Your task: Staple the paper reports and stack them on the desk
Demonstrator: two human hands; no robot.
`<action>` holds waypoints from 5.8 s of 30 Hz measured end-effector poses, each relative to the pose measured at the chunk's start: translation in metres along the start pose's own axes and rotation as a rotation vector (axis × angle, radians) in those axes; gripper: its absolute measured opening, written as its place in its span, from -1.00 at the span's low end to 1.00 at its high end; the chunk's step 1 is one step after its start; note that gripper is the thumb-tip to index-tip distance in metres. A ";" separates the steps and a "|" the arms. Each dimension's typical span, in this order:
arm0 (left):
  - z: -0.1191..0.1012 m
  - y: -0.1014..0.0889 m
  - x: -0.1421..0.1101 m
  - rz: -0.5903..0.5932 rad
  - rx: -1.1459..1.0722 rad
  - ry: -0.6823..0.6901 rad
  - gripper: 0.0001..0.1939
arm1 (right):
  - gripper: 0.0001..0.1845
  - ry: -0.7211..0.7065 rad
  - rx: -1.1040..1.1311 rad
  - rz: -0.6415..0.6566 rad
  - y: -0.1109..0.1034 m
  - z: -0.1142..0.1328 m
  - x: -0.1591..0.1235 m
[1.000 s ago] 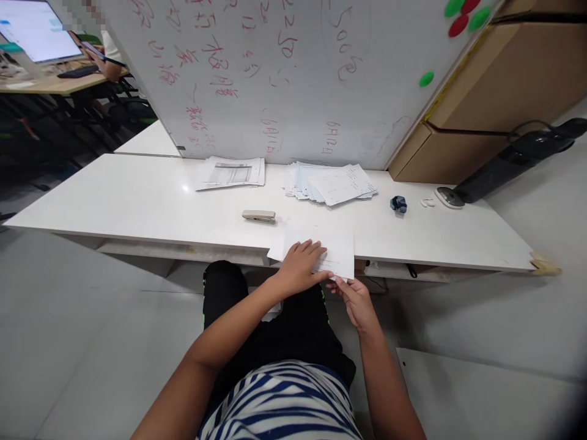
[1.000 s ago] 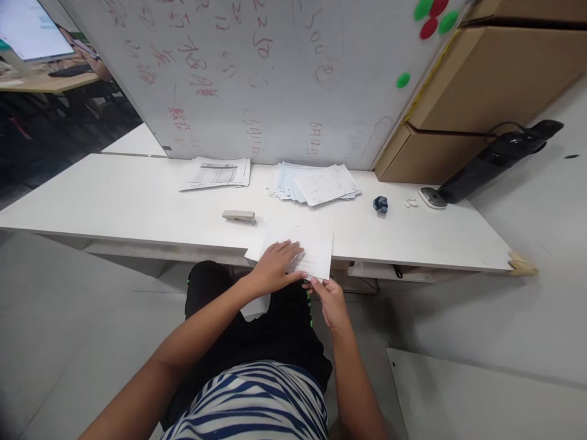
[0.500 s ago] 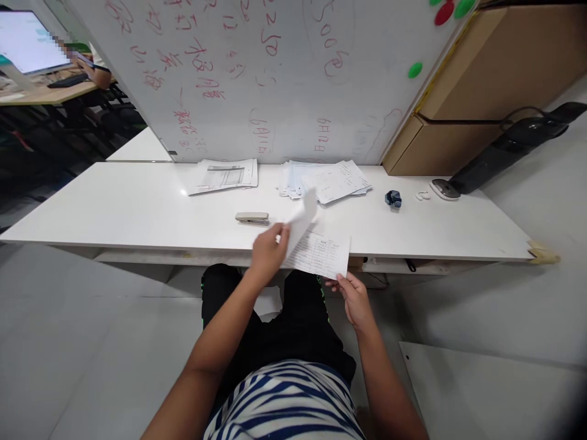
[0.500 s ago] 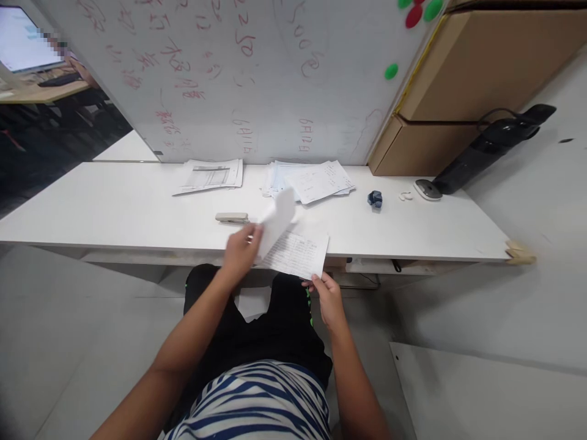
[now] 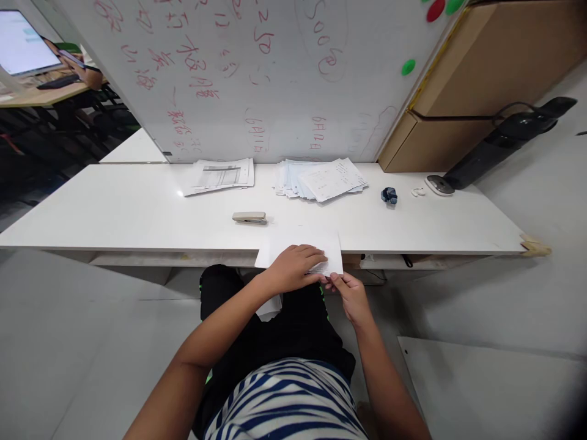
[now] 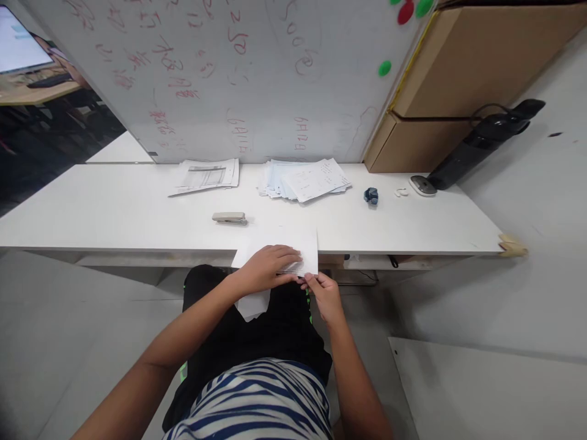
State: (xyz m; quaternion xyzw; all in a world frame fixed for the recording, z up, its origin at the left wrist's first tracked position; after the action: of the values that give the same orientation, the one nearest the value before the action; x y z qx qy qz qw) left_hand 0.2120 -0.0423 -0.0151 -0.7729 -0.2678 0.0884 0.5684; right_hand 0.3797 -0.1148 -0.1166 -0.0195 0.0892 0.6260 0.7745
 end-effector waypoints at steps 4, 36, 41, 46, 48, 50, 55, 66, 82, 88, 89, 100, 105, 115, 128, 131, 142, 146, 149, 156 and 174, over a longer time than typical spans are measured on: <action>0.008 0.006 0.003 0.037 -0.019 -0.025 -0.66 | -0.73 -0.052 -0.098 0.019 -0.002 0.005 -0.003; -0.006 0.013 0.008 -0.019 0.030 -0.052 -0.61 | -0.75 -0.175 -0.181 -0.092 0.010 0.013 -0.007; -0.001 -0.001 0.008 -0.102 -0.129 -0.140 -0.77 | -0.74 -0.207 -0.218 -0.113 0.009 0.020 -0.012; 0.052 -0.058 -0.028 -0.915 -0.486 -0.560 -0.74 | -0.74 -0.171 -0.208 -0.157 0.000 0.010 -0.013; 0.073 -0.079 -0.049 -1.224 -0.597 -0.619 -0.74 | -0.76 -0.157 -0.191 -0.157 -0.003 0.004 -0.013; 0.085 -0.092 -0.063 -1.315 -0.644 -0.628 -0.77 | -0.76 -0.139 -0.187 -0.153 -0.004 -0.002 -0.012; 0.068 -0.079 -0.063 -1.180 -0.589 -0.578 -0.73 | -0.78 -0.122 -0.174 -0.124 0.000 -0.008 -0.009; 0.006 -0.014 -0.038 -0.306 0.042 -0.321 -0.70 | -0.36 0.171 0.294 -0.048 0.013 0.001 0.013; 0.176 -0.034 -0.041 -0.477 0.250 -0.581 -0.57 | -0.51 0.173 0.210 -0.087 0.033 0.048 0.006; 0.172 -0.035 -0.042 -0.471 0.238 -0.585 -0.58 | -0.52 0.196 0.191 -0.039 0.041 0.045 0.007; 0.172 -0.035 -0.042 -0.470 0.234 -0.592 -0.59 | -0.53 0.197 0.184 -0.029 0.043 0.044 0.007; 0.166 -0.037 -0.040 -0.460 0.217 -0.621 -0.64 | -0.54 0.201 0.164 -0.007 0.043 0.035 0.007; 0.162 -0.038 -0.039 -0.423 0.263 -0.642 -0.65 | -0.54 0.206 0.133 -0.008 0.044 0.035 0.005; 0.174 -0.037 -0.037 -0.252 0.279 -0.635 -0.62 | -0.52 0.195 0.123 -0.035 0.043 0.033 0.005; 0.172 -0.035 -0.040 -0.376 0.231 -0.579 -0.59 | -0.55 0.210 0.129 -0.027 0.043 0.026 0.006; 0.170 -0.035 -0.040 -0.379 0.240 -0.581 -0.59 | -0.54 0.213 0.131 -0.033 0.045 0.028 0.006; 0.161 -0.038 -0.035 -0.340 0.265 -0.635 -0.56 | -0.53 0.174 0.117 -0.049 0.047 0.028 0.006; 0.161 -0.035 -0.032 -0.337 0.287 -0.658 -0.56 | -0.58 0.161 0.102 -0.043 0.047 0.025 0.006; 0.160 -0.035 -0.032 -0.348 0.282 -0.650 -0.57 | -0.56 0.170 0.093 -0.033 0.048 0.023 0.005; 0.166 -0.036 -0.038 -0.418 0.211 -0.663 -0.57 | -0.51 0.150 0.044 -0.090 0.033 0.026 -0.001; 0.167 -0.035 -0.040 -0.427 0.219 -0.662 -0.67 | -0.47 0.068 0.127 -0.134 0.036 0.041 -0.001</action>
State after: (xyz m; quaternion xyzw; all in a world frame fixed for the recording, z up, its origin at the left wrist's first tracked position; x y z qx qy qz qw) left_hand 0.0941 0.0837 -0.0464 -0.5647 -0.5797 0.2404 0.5361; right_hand 0.3491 -0.1017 -0.0728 0.0024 0.1537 0.5648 0.8108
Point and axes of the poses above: each hand's wrist, its own x-axis towards the middle knuckle, its own y-axis out of the palm, z = x × y, the point moved 2 cm from there along x, towards the middle knuckle, and after that the axes turned 1 degree about y, right-handed, at the moved point
